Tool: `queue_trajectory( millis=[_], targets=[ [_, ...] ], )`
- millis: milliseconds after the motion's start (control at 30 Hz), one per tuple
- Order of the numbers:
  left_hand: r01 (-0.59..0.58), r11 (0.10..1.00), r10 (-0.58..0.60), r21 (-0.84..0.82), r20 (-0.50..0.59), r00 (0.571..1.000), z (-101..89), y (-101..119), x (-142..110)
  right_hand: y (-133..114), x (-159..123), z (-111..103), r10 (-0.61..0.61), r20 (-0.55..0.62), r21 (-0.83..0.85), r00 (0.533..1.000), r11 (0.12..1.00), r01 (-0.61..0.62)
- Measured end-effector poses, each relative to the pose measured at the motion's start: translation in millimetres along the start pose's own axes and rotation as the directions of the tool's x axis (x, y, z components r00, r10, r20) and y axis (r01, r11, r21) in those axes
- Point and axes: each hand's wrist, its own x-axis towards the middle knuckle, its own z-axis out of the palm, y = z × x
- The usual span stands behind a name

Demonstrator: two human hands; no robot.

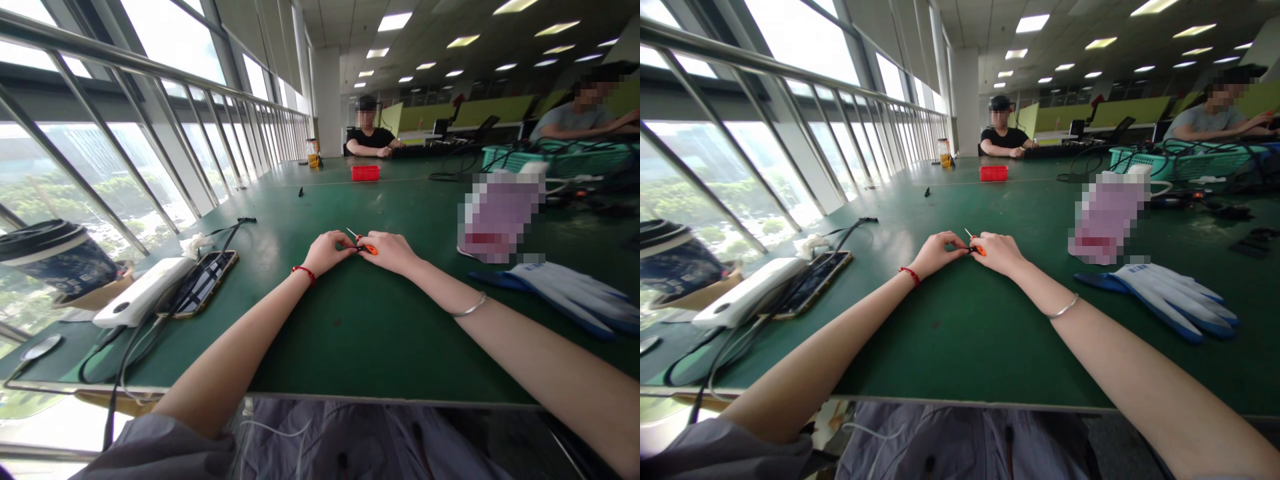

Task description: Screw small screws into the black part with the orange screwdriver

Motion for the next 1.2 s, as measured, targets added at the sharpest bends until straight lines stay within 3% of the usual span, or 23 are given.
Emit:
queue_trajectory(
  millis=[267, 467, 700, 1067, 1200],
  targets=[
    [0.055, 0.998, -0.055, 0.024, 0.017, 0.998, -1.4, 1, -1, 3, 1, 3, -0.025, -0.014, -0.011, 1.0, 1.0, 0.025],
    [-0.121, 0.944, 0.104, 0.306, 0.072, 0.992, -4.7, 9, -1, 3, 1, 3, -0.015, -0.014, -0.003, 1.0, 1.0, 0.015],
    [-0.23, 0.86, 0.189, 0.454, 0.135, 0.973, -4.9, 11, 0, 4, 2, 5, -0.004, -0.023, 0.018, 1.0, 1.0, 0.005],
    [-0.375, 0.737, 0.289, 0.562, 0.239, 0.927, -9.8, 18, 0, 1, 2, 3, -0.035, -0.025, -0.005, 0.999, 0.999, 0.035],
    [-0.381, 0.741, 0.295, 0.553, 0.242, 0.924, -8.7, 17, 0, 1, 1, 4, -0.033, -0.03, -0.006, 0.999, 0.999, 0.032]
  ],
)
